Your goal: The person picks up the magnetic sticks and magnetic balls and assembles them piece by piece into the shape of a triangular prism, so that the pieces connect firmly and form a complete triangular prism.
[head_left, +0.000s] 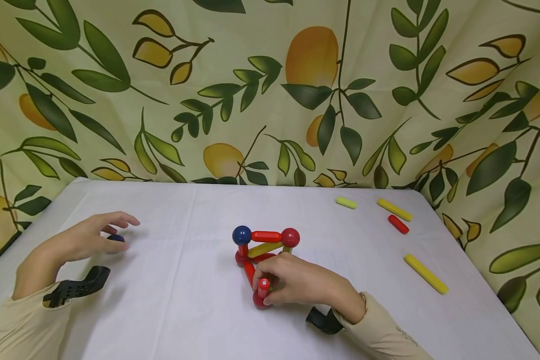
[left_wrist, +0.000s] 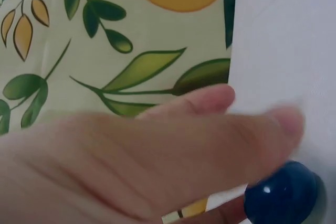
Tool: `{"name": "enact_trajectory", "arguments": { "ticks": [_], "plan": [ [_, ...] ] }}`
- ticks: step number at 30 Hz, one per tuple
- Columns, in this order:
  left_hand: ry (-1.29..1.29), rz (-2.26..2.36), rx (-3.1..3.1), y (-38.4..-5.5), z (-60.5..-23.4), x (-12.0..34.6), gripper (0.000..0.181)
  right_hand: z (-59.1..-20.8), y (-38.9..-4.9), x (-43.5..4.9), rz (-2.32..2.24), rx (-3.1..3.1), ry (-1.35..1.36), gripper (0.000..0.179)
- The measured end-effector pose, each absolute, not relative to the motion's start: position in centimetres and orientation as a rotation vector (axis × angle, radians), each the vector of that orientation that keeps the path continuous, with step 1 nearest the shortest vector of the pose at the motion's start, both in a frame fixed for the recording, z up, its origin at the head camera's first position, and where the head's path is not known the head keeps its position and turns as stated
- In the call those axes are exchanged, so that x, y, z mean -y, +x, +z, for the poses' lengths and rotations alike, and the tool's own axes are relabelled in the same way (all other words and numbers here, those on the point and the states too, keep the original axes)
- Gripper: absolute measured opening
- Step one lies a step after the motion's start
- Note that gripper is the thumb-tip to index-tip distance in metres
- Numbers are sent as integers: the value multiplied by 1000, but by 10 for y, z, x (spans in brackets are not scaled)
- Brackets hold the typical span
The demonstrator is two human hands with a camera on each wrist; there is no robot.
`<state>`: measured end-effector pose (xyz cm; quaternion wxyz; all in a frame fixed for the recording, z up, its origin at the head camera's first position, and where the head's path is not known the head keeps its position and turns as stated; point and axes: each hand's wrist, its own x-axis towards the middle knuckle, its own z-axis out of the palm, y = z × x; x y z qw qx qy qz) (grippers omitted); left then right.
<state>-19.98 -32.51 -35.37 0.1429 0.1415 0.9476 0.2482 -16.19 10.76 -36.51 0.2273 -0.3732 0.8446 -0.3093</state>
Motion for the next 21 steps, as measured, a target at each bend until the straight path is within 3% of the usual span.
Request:
{"name": "enact_trajectory", "arguments": {
  "ticks": [15, 21],
  "plan": [
    [328, 654, -2699, -204, -362, 323, 32, -365, -162, -107, -866, -2314, -1018, 24],
    [418, 661, -2757, -203, -355, 306, 38, -365, -163, -108, -869, -2305, -1008, 23]
  ]
}}
